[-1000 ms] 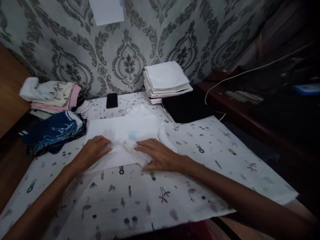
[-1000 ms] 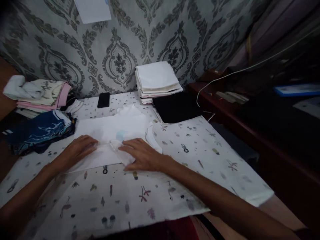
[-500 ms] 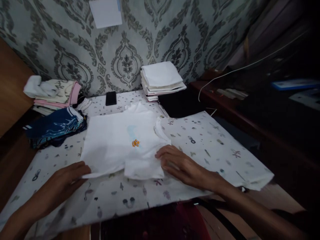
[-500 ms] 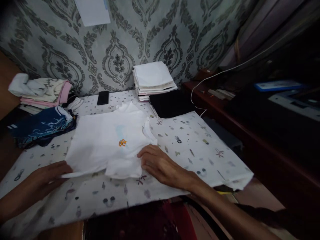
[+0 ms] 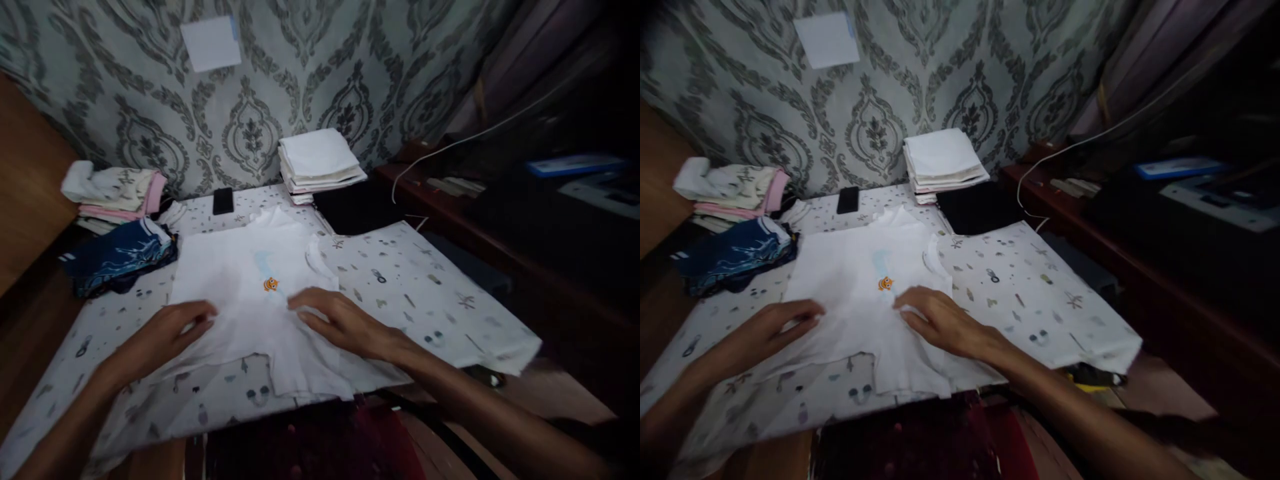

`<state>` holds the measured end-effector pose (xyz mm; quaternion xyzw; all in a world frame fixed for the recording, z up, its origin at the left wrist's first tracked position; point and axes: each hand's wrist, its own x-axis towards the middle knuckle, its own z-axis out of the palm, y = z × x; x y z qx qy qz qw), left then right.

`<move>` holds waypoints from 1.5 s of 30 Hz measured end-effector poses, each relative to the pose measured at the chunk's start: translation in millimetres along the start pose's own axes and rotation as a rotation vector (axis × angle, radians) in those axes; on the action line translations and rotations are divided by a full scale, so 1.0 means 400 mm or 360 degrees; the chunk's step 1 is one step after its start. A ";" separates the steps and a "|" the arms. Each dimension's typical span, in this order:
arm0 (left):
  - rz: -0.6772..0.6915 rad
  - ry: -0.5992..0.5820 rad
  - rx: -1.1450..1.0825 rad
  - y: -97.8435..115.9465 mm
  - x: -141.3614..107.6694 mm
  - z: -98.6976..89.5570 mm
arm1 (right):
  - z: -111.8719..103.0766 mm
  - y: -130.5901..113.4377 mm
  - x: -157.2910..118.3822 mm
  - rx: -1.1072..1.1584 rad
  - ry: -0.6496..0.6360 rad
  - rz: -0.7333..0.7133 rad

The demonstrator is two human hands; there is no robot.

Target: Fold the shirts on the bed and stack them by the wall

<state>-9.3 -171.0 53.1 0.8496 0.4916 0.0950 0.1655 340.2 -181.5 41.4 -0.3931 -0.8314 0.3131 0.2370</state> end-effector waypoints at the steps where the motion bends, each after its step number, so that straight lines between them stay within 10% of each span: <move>1: 0.0041 0.0074 -0.0055 0.025 0.056 0.014 | 0.026 0.012 0.052 -0.0099 0.0105 -0.0035; 7: -0.0003 0.0140 0.0163 0.048 0.306 0.148 | 0.133 0.087 0.307 -0.0725 0.0038 0.0298; 15: -0.0710 0.0196 0.0508 -0.206 0.216 0.117 | 0.099 0.143 0.288 -0.0894 0.0045 0.0452; 23: -0.0310 0.0190 0.0406 -0.116 0.405 0.152 | 0.090 0.184 0.468 -0.0858 0.0031 0.0153; 32: -0.0704 0.0211 0.0547 -0.291 0.367 0.087 | -0.053 0.342 0.447 -0.0992 0.0045 0.0578; 45: -0.0472 0.0365 0.0553 -0.370 0.426 0.041 | -0.150 0.403 0.615 -0.0926 0.0216 0.0669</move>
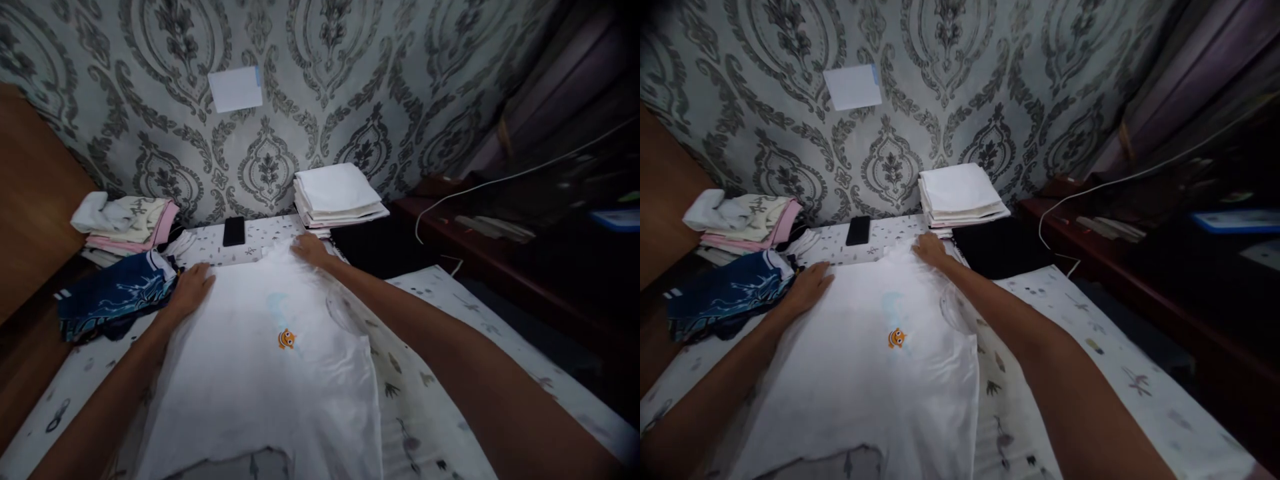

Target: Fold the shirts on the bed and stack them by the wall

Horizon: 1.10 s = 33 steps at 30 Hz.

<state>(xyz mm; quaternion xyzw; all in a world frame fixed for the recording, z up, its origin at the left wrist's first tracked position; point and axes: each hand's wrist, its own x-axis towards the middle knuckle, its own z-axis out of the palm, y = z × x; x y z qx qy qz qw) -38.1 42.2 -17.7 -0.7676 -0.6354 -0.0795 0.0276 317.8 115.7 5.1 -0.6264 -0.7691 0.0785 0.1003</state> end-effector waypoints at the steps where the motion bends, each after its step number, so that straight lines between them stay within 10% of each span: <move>1: 0.0041 0.0017 0.0003 -0.011 0.016 -0.008 | -0.002 -0.001 0.024 0.0025 -0.0017 0.0023; 13: 0.0139 -0.0111 -0.0028 -0.005 0.040 -0.124 | -0.057 -0.014 0.058 0.0674 0.0017 0.0227; 20: 0.0151 0.0017 0.0030 0.040 -0.071 -0.197 | -0.130 0.003 -0.131 0.1223 0.0101 0.0244; 25: 0.0304 0.0057 0.0168 0.053 -0.161 -0.194 | -0.081 0.022 -0.335 0.1716 0.0171 0.0050; 33: 0.0301 0.0061 0.0150 0.029 -0.227 -0.119 | -0.014 0.002 -0.531 0.1170 0.0251 -0.0211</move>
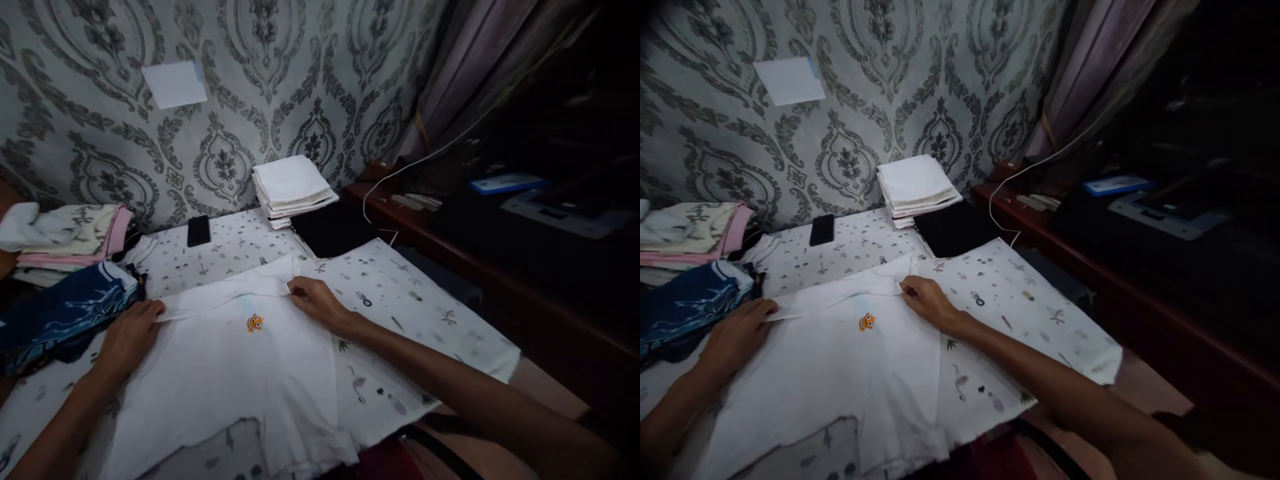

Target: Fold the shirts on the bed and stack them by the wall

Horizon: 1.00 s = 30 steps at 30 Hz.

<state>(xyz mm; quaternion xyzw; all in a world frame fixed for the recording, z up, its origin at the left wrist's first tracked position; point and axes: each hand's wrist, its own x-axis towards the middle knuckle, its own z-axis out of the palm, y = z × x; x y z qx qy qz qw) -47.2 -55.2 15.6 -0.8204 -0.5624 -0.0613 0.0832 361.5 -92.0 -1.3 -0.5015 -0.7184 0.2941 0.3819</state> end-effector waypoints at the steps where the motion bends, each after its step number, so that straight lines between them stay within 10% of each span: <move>1: -0.0006 -0.0002 0.0001 0.001 -0.001 0.002 | -0.001 -0.004 -0.002 -0.0022 -0.0005 -0.0015; 11: -0.0140 -0.0058 -0.0009 0.014 -0.004 -0.032 | -0.019 -0.010 -0.014 0.0247 -0.0075 -0.0066; 21: 0.0097 -0.0147 0.0056 0.003 -0.008 -0.028 | -0.040 0.008 0.065 -0.0262 0.0080 -0.0200; 30: 0.0154 -0.0375 -0.0176 0.066 0.000 -0.084 | 0.013 0.106 0.143 -0.1081 -0.0332 -0.0113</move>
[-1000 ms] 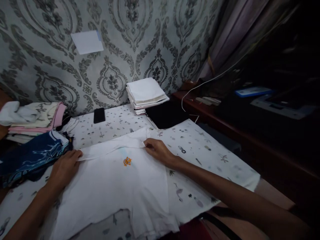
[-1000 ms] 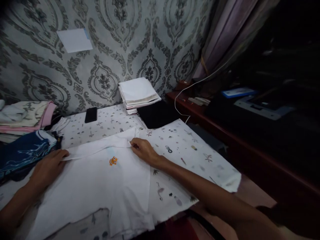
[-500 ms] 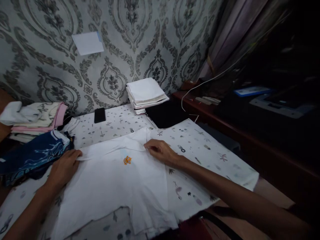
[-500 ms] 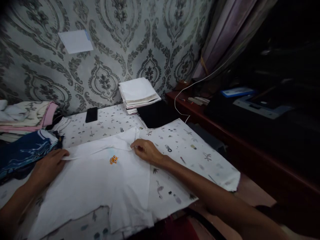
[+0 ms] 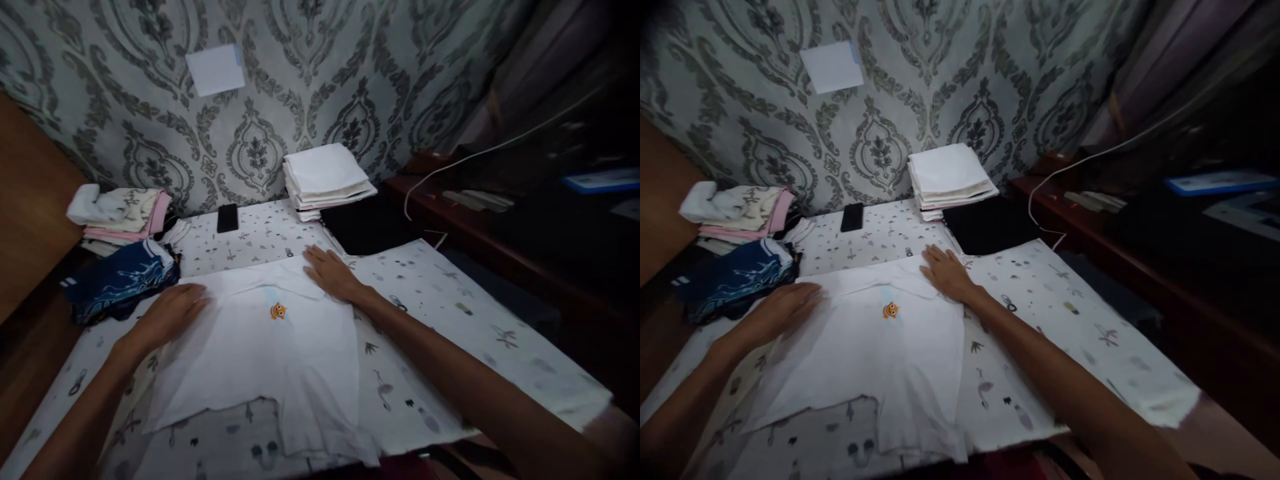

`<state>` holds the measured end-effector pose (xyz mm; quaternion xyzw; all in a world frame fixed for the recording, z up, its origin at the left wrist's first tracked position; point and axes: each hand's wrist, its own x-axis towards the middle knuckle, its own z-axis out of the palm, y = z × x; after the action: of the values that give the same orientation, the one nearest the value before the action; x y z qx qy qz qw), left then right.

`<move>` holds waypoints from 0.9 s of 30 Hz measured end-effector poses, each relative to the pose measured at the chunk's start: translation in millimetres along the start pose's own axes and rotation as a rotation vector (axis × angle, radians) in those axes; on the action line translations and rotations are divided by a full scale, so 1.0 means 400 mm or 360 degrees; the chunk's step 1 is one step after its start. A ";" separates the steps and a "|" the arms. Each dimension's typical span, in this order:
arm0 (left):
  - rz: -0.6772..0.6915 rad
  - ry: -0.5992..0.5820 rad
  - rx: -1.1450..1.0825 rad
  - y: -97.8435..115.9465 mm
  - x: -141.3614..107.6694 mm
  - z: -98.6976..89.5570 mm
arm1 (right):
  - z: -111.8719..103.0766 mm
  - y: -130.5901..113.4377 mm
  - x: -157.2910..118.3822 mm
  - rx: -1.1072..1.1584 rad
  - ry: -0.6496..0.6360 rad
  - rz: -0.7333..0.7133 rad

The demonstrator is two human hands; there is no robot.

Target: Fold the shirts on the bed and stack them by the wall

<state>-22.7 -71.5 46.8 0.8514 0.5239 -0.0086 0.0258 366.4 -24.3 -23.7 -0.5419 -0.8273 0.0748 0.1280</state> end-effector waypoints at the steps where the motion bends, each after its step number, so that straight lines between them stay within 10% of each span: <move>1: -0.0007 0.0051 -0.0060 0.020 0.014 0.003 | 0.007 0.007 0.000 -0.0040 -0.0001 -0.0007; 9: -0.0010 -0.0066 -0.0247 0.156 0.160 0.095 | 0.025 0.016 0.007 -0.0185 0.0000 -0.0020; 19: -0.0576 -0.0037 0.0061 -0.046 0.014 0.149 | 0.031 0.019 0.008 -0.0189 0.0012 -0.0020; 27: -0.0604 0.0065 0.0076 -0.052 0.002 0.166 | -0.001 -0.014 -0.012 -0.0194 0.0213 -0.0104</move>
<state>-39.9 -64.9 -20.2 0.7377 0.6751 -0.0084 -0.0072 363.3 -30.8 -22.3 -0.5252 -0.8371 -0.0163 0.1519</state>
